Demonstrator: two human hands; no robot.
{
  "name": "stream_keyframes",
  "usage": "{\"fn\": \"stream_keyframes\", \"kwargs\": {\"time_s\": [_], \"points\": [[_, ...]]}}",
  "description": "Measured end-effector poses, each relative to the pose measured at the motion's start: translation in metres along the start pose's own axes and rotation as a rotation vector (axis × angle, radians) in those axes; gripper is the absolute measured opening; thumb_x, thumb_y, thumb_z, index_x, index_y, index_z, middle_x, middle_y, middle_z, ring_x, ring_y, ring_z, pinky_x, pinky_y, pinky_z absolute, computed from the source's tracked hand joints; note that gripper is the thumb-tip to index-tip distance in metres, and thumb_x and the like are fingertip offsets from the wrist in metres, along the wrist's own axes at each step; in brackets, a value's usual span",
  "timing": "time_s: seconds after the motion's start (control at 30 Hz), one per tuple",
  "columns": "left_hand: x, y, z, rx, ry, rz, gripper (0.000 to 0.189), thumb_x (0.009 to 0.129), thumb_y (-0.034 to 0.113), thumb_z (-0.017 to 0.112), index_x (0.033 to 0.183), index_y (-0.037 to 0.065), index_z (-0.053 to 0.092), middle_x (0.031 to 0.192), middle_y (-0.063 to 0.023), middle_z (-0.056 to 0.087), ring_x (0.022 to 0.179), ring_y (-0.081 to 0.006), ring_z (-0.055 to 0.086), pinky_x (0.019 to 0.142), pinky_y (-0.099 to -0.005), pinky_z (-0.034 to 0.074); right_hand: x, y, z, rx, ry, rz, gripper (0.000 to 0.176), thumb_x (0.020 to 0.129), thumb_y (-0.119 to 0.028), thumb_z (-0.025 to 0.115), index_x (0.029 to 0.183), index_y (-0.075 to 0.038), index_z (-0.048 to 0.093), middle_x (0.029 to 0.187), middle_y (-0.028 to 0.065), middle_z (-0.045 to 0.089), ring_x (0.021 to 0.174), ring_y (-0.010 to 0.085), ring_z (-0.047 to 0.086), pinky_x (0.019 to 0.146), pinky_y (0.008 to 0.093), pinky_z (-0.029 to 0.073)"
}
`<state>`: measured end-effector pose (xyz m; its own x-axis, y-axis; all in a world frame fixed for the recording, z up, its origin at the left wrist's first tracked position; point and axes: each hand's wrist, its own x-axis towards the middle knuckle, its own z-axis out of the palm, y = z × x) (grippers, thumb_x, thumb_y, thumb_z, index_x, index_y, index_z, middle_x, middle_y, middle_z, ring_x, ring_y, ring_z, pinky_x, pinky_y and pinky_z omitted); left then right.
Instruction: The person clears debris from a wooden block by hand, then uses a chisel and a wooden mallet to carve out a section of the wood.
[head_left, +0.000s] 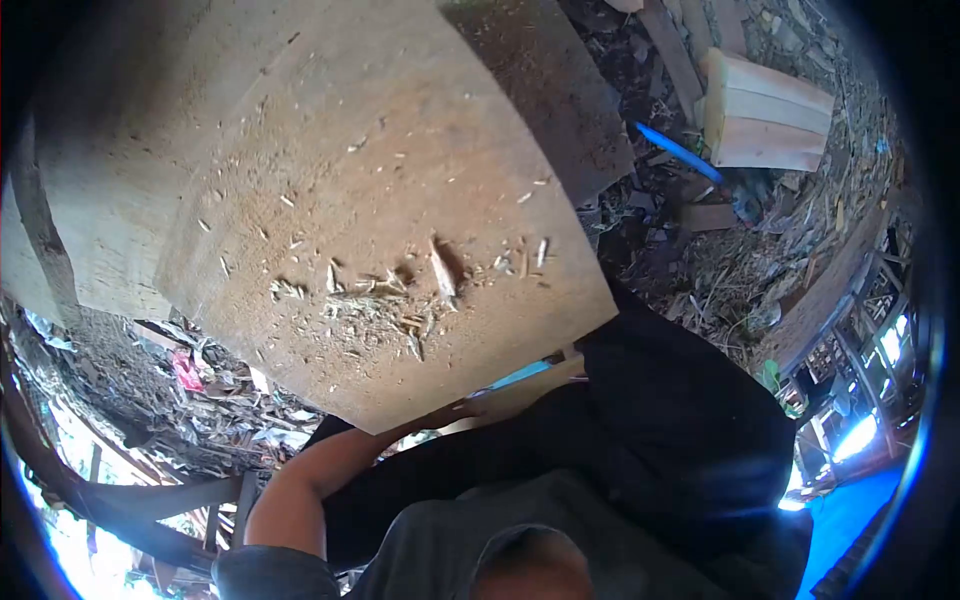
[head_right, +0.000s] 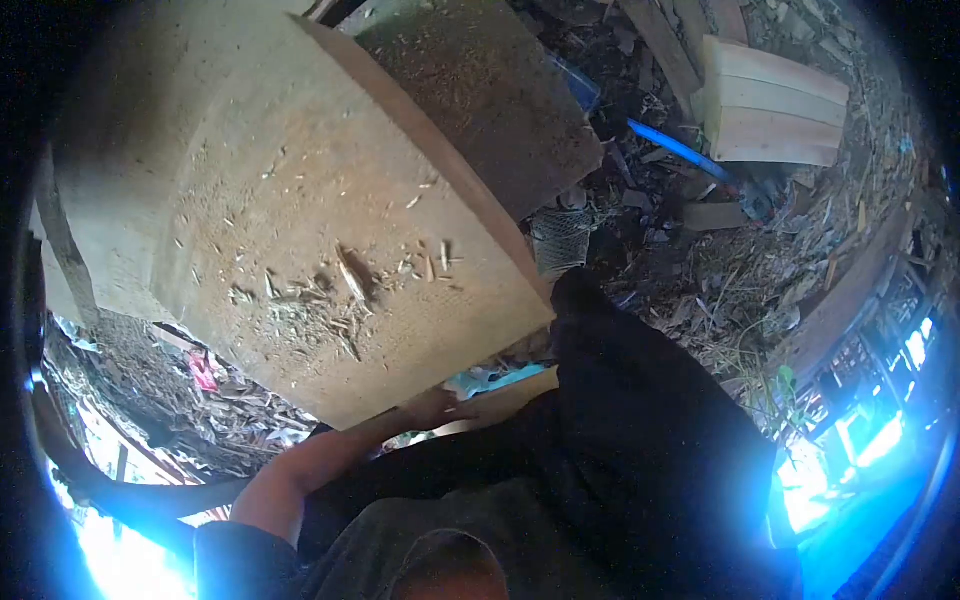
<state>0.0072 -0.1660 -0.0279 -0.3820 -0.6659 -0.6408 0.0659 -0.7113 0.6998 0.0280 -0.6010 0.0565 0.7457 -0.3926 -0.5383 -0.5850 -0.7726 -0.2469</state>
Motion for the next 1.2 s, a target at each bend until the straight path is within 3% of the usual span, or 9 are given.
{"fn": "stream_keyframes", "kwargs": {"time_s": [0.13, 0.23, 0.43, 0.53, 0.67, 0.73, 0.77, 0.9, 1.2], "points": [[-0.030, -0.011, -0.001, 0.156, 0.006, 0.062, 0.041, 0.093, 0.052, 0.047, 0.101, 0.020, 0.072, 0.100, -0.0100, 0.067, 0.104, -0.0319, 0.059, 0.095, -0.0502, 0.043, 0.013, -0.003, 0.044, 0.014, 0.095, 0.010, 0.030, 0.081, -0.013, 0.059, 0.111, -0.004, 0.057, 0.095, 0.0151, 0.061, 0.090, 0.0313, 0.060, 0.076, 0.0414, 0.049], [-0.037, 0.013, -0.025, 0.219, -0.184, -0.218, 0.035, 0.092, 0.049, 0.051, 0.103, 0.024, 0.072, 0.103, -0.0057, 0.067, 0.106, -0.0315, 0.059, 0.097, -0.0490, 0.043, 0.021, -0.005, 0.065, 0.025, 0.143, 0.010, 0.031, 0.082, -0.013, 0.059, 0.111, -0.004, 0.057, 0.095, 0.0150, 0.061, 0.091, 0.0309, 0.060, 0.076, 0.0411, 0.049], [-0.014, 0.009, -0.007, 0.164, 0.096, -0.034, 0.026, 0.090, 0.043, 0.056, 0.101, 0.025, 0.071, 0.102, -0.0026, 0.068, 0.109, -0.0304, 0.059, 0.104, -0.0492, 0.037, 0.030, -0.002, 0.082, 0.019, 0.189, 0.008, 0.031, 0.082, -0.014, 0.059, 0.111, -0.004, 0.057, 0.095, 0.0146, 0.062, 0.091, 0.0303, 0.061, 0.076, 0.0405, 0.049], [-0.001, 0.004, 0.002, 0.174, -0.031, -0.011, 0.019, 0.089, 0.036, 0.057, 0.097, 0.026, 0.071, 0.100, -0.0027, 0.068, 0.110, -0.0285, 0.059, 0.113, -0.0510, 0.026, 0.032, 0.001, 0.090, 0.012, 0.214, -0.012, 0.031, 0.083, -0.014, 0.059, 0.112, -0.004, 0.057, 0.095, 0.0145, 0.062, 0.091, 0.0300, 0.061, 0.077, 0.0401, 0.049], [0.001, -0.001, 0.012, 0.446, 0.233, 0.014, 0.012, 0.083, 0.029, 0.060, 0.086, 0.027, 0.071, 0.098, -0.0034, 0.069, 0.106, -0.0251, 0.061, 0.119, -0.0547, 0.003, 0.039, 0.006, 0.097, 0.028, 0.255, -0.034, 0.031, 0.083, -0.014, 0.060, 0.112, -0.004, 0.058, 0.095, 0.0142, 0.062, 0.091, 0.0296, 0.061, 0.077, 0.0397, 0.049], [-0.010, 0.020, -0.006, 0.501, 0.129, 0.028, 0.023, 0.082, 0.045, 0.062, 0.090, 0.026, 0.073, 0.097, -0.0086, 0.069, 0.107, -0.0281, 0.061, 0.101, -0.0520, 0.037, 0.041, 0.009, 0.098, 0.037, 0.276, -0.042, 0.031, 0.083, -0.015, 0.060, 0.112, -0.004, 0.058, 0.095, 0.0141, 0.062, 0.091, 0.0294, 0.061, 0.077, 0.0395, 0.049], [-0.005, 0.012, -0.003, 0.606, 0.227, 0.054, 0.031, 0.083, 0.050, 0.061, 0.091, 0.022, 0.071, 0.097, -0.0085, 0.069, 0.106, -0.0300, 0.061, 0.097, -0.0516, 0.041, 0.041, 0.011, 0.098, 0.041, 0.288, -0.048, 0.031, 0.083, -0.015, 0.060, 0.112, -0.004, 0.058, 0.095, 0.0141, 0.062, 0.091, 0.0293, 0.062, 0.077, 0.0394, 0.049], [-0.001, 0.025, -0.030, 0.253, 0.303, -0.082, 0.035, 0.086, 0.048, 0.059, 0.094, 0.015, 0.066, 0.096, -0.0116, 0.068, 0.094, -0.0317, 0.065, 0.080, -0.0501, 0.050, 0.042, 0.020, 0.099, 0.055, 0.338, -0.093, 0.032, 0.084, -0.015, 0.060, 0.113, -0.004, 0.058, 0.095, 0.0139, 0.063, 0.092, 0.0289, 0.062, 0.078, 0.0390, 0.049], [-0.084, 0.094, -0.051, 0.493, 0.620, -0.092, 0.030, 0.090, 0.036, 0.055, 0.110, 0.017, 0.066, 0.101, -0.0150, 0.066, 0.092, -0.0364, 0.065, 0.079, -0.0473, 0.052, 0.031, 0.071, 0.095, 0.097, 0.384, -0.140, 0.032, 0.085, -0.016, 0.061, 0.114, -0.003, 0.059, 0.096, 0.0134, 0.063, 0.092, 0.0280, 0.062, 0.078, 0.0380, 0.049]]}}
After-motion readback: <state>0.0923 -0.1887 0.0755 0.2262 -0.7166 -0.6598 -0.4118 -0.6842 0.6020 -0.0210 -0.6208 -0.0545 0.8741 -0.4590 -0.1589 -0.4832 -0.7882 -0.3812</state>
